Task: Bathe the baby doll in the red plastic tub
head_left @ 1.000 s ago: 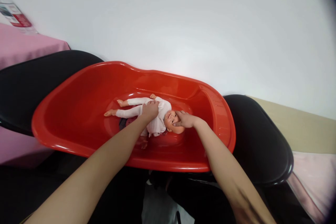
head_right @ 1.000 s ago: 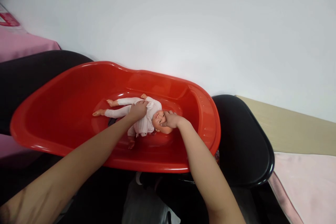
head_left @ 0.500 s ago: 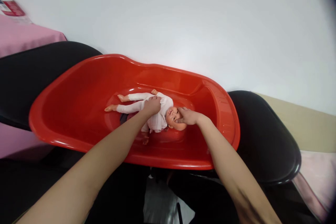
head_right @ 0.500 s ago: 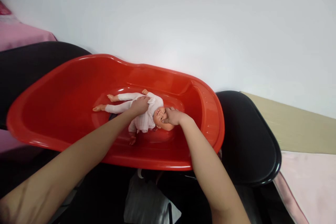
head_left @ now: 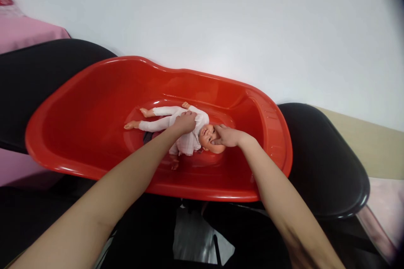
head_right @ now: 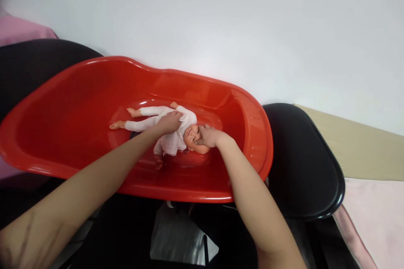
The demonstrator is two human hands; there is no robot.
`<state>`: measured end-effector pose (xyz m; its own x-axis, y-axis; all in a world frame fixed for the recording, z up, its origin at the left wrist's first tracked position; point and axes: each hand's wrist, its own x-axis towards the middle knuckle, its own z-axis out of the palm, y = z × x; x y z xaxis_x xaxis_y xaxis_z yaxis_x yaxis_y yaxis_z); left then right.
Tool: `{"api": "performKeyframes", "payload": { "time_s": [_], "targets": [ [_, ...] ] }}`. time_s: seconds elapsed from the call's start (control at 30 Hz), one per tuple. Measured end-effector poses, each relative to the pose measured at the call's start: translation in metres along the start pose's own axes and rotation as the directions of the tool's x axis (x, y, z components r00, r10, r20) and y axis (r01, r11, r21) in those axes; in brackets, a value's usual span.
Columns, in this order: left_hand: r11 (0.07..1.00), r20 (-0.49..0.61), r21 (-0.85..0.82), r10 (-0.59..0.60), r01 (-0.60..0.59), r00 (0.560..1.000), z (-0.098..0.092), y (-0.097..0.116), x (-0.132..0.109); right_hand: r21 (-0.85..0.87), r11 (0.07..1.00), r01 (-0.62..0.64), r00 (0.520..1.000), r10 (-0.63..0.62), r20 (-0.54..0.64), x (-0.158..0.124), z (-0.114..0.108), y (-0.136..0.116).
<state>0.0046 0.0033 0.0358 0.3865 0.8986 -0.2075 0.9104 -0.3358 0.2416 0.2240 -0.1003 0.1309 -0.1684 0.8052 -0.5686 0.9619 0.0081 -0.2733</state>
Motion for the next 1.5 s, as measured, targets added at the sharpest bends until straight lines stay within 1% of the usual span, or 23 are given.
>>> {"api": "performKeyframes", "payload": {
  "time_s": [0.23,0.5,0.83,1.03,1.3,1.5],
  "targets": [
    [0.999,-0.013,0.015,0.034,-0.034,0.999,0.008,-0.009,0.009,-0.007,1.0,-0.001,1.0,0.001,-0.001,-0.001,0.0,0.001],
    [0.999,-0.017,0.025,0.048,-0.048,0.999,0.007,-0.008,0.008,-0.012,1.0,0.026,0.999,-0.026,-0.026,0.004,0.002,0.004],
    [0.995,-0.027,0.071,0.078,-0.076,0.997,0.011,-0.011,0.012,0.003,1.0,-0.003,1.0,0.003,-0.003,-0.005,-0.002,-0.003],
    [0.997,0.009,0.047,0.056,-0.056,0.998,0.004,-0.007,0.006,-0.002,1.0,-0.003,1.0,0.003,0.0,-0.007,-0.003,-0.005],
    [1.0,0.029,0.011,0.026,-0.026,0.999,-0.005,0.0,-0.001,-0.014,1.0,0.003,1.0,-0.003,-0.006,-0.002,0.001,0.0],
    [0.998,0.064,0.016,0.057,-0.058,0.996,-0.01,0.007,-0.006,-0.022,1.0,0.014,1.0,-0.014,-0.008,-0.002,0.001,0.001]
  ]
}}
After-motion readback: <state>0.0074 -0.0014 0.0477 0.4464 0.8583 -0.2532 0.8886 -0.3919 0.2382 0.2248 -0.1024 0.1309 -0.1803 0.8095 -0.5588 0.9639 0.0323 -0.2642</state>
